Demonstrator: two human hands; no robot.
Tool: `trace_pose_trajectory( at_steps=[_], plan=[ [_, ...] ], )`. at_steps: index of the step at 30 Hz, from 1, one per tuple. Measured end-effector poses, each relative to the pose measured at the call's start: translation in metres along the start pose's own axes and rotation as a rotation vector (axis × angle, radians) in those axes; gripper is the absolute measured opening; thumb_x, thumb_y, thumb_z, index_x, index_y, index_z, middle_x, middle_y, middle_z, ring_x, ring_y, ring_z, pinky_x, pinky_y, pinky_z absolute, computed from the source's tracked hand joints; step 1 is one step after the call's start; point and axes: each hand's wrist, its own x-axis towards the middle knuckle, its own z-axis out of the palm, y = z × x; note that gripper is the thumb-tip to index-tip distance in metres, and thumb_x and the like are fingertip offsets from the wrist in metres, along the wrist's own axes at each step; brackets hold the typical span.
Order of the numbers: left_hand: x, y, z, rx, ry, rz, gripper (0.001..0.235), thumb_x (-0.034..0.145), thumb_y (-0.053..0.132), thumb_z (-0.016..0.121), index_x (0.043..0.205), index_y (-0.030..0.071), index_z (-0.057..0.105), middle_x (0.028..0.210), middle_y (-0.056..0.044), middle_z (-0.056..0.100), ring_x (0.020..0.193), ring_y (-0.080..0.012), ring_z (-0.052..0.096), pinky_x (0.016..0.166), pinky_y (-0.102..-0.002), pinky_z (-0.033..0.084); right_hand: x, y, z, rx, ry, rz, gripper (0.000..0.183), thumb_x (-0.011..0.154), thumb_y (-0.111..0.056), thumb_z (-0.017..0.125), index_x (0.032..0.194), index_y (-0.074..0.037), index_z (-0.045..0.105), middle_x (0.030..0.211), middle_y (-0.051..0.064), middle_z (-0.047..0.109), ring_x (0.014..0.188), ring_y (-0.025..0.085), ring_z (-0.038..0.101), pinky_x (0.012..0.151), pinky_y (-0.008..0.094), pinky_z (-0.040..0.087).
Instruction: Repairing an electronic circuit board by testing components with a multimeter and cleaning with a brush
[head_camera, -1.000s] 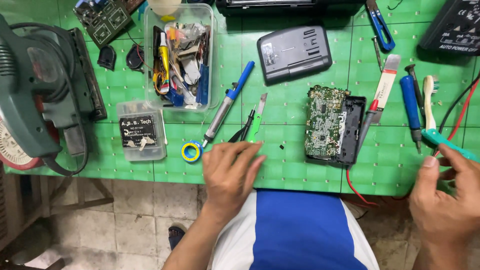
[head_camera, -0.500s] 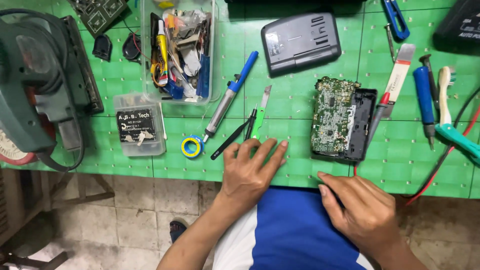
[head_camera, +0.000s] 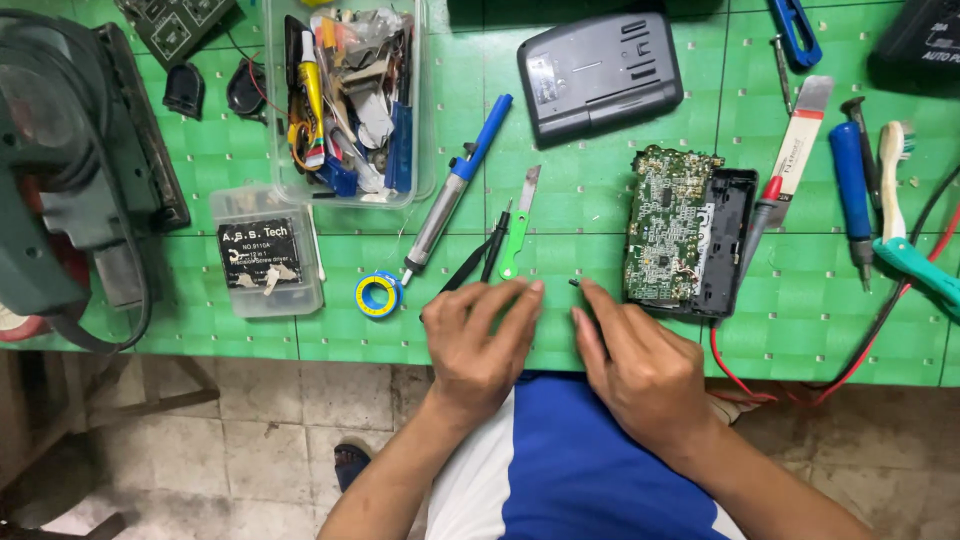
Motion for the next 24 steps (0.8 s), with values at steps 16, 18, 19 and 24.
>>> trace_pose_trajectory(
  at_steps=[16,18,19,24],
  plan=[
    [0.013,-0.019,0.001,0.128,0.061,-0.22,0.004,0.1,0.021,0.076,0.102,0.018,0.075,0.111,0.003,0.07,0.089,-0.0247,0.059,0.077,-0.04,0.04,0.003,0.002,0.005,-0.023,-0.09,-0.036,0.015,0.103,-0.012,0.069,0.116,-0.01,0.074,0.105,0.003,0.07,0.08,0.017,0.068,0.068,0.03,0.053],
    [0.011,-0.02,0.002,0.12,0.067,-0.206,0.006,0.098,0.019,0.078,0.103,0.017,0.076,0.111,0.002,0.071,0.088,-0.0249,0.06,0.076,-0.041,0.04,-0.004,0.007,0.004,0.026,-0.095,-0.032,0.018,0.101,-0.008,0.069,0.118,-0.009,0.074,0.108,0.005,0.07,0.086,0.019,0.07,0.074,0.03,0.054],
    [0.01,-0.02,0.003,0.118,0.075,-0.195,0.009,0.097,0.018,0.081,0.105,0.016,0.076,0.111,0.001,0.071,0.088,-0.025,0.061,0.076,-0.041,0.039,-0.007,0.009,0.004,0.079,-0.099,-0.033,0.022,0.1,-0.005,0.069,0.121,-0.007,0.073,0.112,0.007,0.071,0.091,0.02,0.071,0.079,0.031,0.056],
    [0.009,-0.021,0.004,0.114,0.083,-0.199,0.009,0.098,0.021,0.079,0.106,0.017,0.076,0.112,0.0,0.071,0.088,-0.0256,0.06,0.076,-0.042,0.042,-0.018,0.017,-0.003,0.103,-0.122,-0.067,0.028,0.099,-0.007,0.07,0.126,-0.008,0.072,0.123,0.009,0.072,0.099,0.022,0.072,0.091,0.034,0.057]
  ],
)
